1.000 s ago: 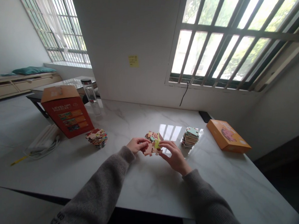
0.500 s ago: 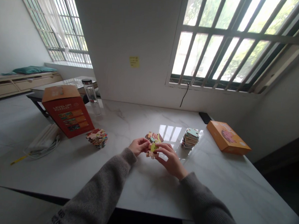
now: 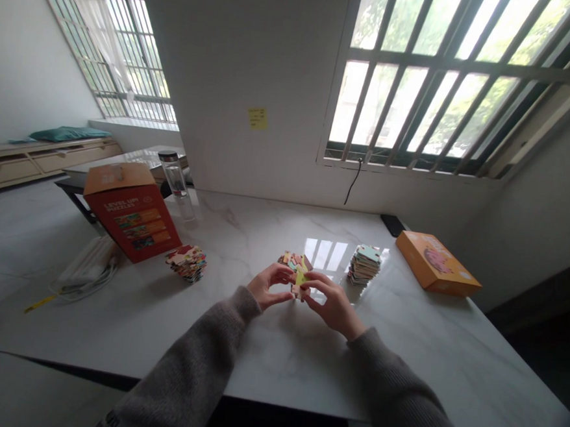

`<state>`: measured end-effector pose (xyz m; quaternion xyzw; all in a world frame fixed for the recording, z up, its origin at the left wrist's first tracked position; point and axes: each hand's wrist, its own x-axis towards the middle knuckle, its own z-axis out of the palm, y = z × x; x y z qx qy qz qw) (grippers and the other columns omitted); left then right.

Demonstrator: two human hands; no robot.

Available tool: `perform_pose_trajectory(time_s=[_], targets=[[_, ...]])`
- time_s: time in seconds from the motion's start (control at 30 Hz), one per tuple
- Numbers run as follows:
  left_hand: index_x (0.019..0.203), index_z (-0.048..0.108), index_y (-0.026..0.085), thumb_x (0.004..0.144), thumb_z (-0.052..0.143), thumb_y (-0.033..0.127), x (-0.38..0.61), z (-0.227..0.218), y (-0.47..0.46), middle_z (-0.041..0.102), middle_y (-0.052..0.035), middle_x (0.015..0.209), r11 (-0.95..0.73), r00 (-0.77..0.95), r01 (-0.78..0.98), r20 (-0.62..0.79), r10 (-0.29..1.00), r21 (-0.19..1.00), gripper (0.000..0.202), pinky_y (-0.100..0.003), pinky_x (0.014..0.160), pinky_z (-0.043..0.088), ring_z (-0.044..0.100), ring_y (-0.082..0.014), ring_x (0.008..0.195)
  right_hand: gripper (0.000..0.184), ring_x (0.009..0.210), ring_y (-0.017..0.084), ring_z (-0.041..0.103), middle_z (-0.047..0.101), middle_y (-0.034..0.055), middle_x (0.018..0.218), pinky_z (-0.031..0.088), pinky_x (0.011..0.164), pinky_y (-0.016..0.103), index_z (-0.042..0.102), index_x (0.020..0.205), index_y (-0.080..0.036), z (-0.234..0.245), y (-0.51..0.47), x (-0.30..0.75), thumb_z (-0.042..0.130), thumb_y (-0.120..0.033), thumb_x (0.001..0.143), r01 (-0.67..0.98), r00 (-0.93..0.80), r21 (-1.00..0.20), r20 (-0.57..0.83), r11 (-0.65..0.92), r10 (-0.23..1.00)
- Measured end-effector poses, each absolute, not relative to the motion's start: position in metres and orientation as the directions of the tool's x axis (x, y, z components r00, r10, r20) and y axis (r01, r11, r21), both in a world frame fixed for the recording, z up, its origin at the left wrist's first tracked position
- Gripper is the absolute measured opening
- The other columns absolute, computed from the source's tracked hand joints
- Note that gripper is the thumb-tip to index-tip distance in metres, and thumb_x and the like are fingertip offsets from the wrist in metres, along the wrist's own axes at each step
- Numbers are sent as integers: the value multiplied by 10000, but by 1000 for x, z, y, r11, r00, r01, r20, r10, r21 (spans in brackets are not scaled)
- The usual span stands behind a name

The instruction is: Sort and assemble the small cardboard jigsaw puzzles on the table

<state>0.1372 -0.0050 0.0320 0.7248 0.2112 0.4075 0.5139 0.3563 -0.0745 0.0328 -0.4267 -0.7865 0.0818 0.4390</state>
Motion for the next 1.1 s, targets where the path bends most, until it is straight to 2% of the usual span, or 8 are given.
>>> perform_pose_trajectory(time_s=[0.07,0.2,0.4,0.67,0.77,0.9,1.0,1.1], targets=[[1164,595,178,729,793,283,136,29,-6,610,-111,1148,-495,589,-60,431,684,867,489,-398,959,522,637,-226,1038,178,1129,240,650,649,116,1242,545,958,406,689,1040,-232,29,-72,357,664,-206,866,597,-249,-523,600,608,760],[1113,632,198,698,779,287,135,14,3,617,-106,1108,-687,572,225,477,667,691,449,-417,933,496,583,-261,1037,125,1052,226,671,669,102,1159,559,904,392,693,989,-225,19,-67,364,650,-215,872,610,-296,-519,552,599,780],[1118,630,218,581,840,322,134,-8,10,637,-88,1125,-724,655,519,333,679,455,586,-428,949,425,545,-303,1043,150,1034,230,633,684,90,1103,543,899,414,686,1013,-233,21,-64,368,675,-209,866,636,-346,-464,542,617,765],[1200,609,208,669,763,281,130,-4,13,654,-88,1104,-696,652,554,282,704,458,558,-396,908,421,552,-293,1028,140,1016,250,563,662,61,1109,505,899,440,711,983,-284,14,-63,350,707,-231,854,713,-397,-391,459,582,795],[1080,671,244,701,759,318,135,-2,14,658,-66,1091,-713,681,563,255,687,418,396,-406,906,404,536,-299,1057,166,1004,253,548,647,63,1106,500,895,434,705,1004,-291,14,-63,352,705,-227,851,738,-403,-375,421,561,812],[931,697,247,724,754,344,141,-1,14,652,-55,1049,-751,722,540,250,645,380,236,-391,890,404,542,-276,1020,341,997,269,541,636,83,1146,498,899,445,635,1112,-249,16,-60,353,729,-196,789,753,-419,-355,392,554,819],[956,684,231,683,770,334,141,1,12,648,-64,1024,-757,726,543,250,641,363,304,-380,867,406,549,-274,988,465,1028,279,543,625,99,1169,482,931,450,588,1164,-226,14,-56,352,733,-160,727,741,-435,-361,384,566,814],[1109,633,228,651,785,363,139,5,8,654,-65,1031,-731,703,574,236,671,368,501,-377,856,399,551,-285,1000,550,1080,288,537,617,108,1176,467,954,444,549,1225,-218,11,-55,352,725,-152,707,724,-441,-389,372,569,817]])
